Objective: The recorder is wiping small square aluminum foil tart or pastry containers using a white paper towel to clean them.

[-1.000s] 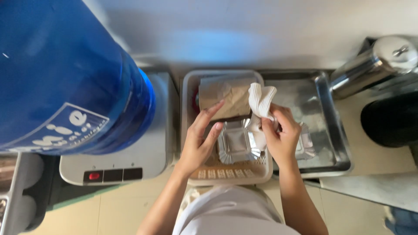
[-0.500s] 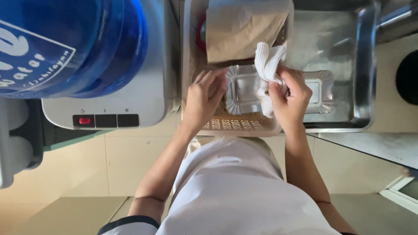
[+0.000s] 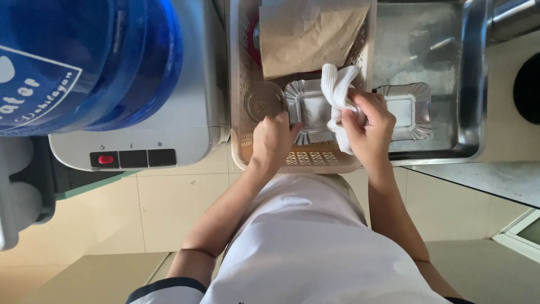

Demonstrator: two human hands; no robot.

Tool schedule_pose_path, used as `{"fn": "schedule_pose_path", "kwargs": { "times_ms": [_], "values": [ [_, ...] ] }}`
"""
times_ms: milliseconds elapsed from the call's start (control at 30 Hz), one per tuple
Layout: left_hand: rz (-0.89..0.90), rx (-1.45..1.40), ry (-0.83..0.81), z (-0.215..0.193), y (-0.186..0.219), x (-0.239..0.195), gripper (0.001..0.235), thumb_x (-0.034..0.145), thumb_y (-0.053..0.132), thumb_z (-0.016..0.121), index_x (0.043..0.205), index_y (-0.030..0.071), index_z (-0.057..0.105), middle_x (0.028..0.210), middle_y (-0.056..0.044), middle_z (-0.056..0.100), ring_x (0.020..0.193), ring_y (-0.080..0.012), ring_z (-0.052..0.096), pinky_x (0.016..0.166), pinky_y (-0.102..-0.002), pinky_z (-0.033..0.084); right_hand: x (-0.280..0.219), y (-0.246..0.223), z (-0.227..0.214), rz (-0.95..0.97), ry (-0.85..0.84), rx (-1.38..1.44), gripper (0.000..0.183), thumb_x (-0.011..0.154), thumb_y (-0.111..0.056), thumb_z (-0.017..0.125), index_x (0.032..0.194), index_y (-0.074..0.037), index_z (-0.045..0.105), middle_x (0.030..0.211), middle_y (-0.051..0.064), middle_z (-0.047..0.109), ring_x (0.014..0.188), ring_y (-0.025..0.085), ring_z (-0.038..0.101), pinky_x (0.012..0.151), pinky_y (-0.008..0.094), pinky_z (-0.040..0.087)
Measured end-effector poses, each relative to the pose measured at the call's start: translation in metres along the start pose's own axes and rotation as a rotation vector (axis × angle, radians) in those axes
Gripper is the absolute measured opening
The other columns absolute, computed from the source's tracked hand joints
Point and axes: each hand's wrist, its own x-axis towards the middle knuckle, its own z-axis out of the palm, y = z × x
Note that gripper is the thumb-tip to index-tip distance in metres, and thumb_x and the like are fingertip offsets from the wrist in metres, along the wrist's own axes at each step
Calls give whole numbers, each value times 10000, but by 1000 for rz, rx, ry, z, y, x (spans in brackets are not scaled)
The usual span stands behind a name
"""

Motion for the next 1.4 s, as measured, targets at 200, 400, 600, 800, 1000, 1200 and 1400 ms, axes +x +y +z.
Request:
{"fn": "schedule_pose_path", "kwargs": {
  "times_ms": [200,400,600,800,1000,1200,1400],
  "values": [
    [65,-136,55,0,-8,3,260,835,240,803,744,26,686,707,-174,708,655,-372,701,594,-442,553,-4,2,-3,-22,-13,2,290,893,41,709,1182,40,683,1113,156,728,1025,337,687,952,403,530],
    [75,-247,-13,-22,-10,2,252,858,201,744,731,-6,676,674,-201,684,624,-377,691,584,-442,564,-4,-5,-8,-1,-18,-2,289,896,39,707,1185,28,696,1114,148,731,1010,331,675,923,394,538],
    [92,-97,-1,-45,-8,-16,282,944,183,670,745,-14,703,669,-236,661,625,-403,673,596,-462,557,-4,-13,-11,16,-9,14,263,912,47,698,1175,24,696,1109,148,730,1012,310,680,933,384,541],
    [232,-492,-31,-57,0,-24,390,930,37,592,1302,-81,575,673,-169,665,531,-223,691,513,-378,536,-8,-27,-12,14,50,60,261,931,50,696,1190,20,683,1136,143,727,1016,290,677,920,368,544],
    [51,-601,-314,-44,25,-37,674,929,20,645,1532,-60,354,723,-191,657,615,-206,632,581,-330,496,-16,-54,5,-92,17,-21,366,836,70,669,1189,-19,708,1192,135,713,1107,355,646,954,430,543],
    [305,-1167,-284,-4,3,-37,791,1001,-153,536,1683,32,181,1561,-78,451,1431,-162,430,1189,-258,361,-20,-56,-2,-206,-5,-111,327,801,38,717,1104,-85,721,1173,119,701,1170,386,618,1015,486,515],
    [134,-1270,-540,-25,25,-39,830,957,-76,490,1630,147,59,1416,-27,553,1227,-102,562,1070,-245,469,-13,-54,-15,-139,47,-163,322,826,30,731,1138,-50,732,1161,111,698,1157,367,601,1021,481,496]
  ]
}}
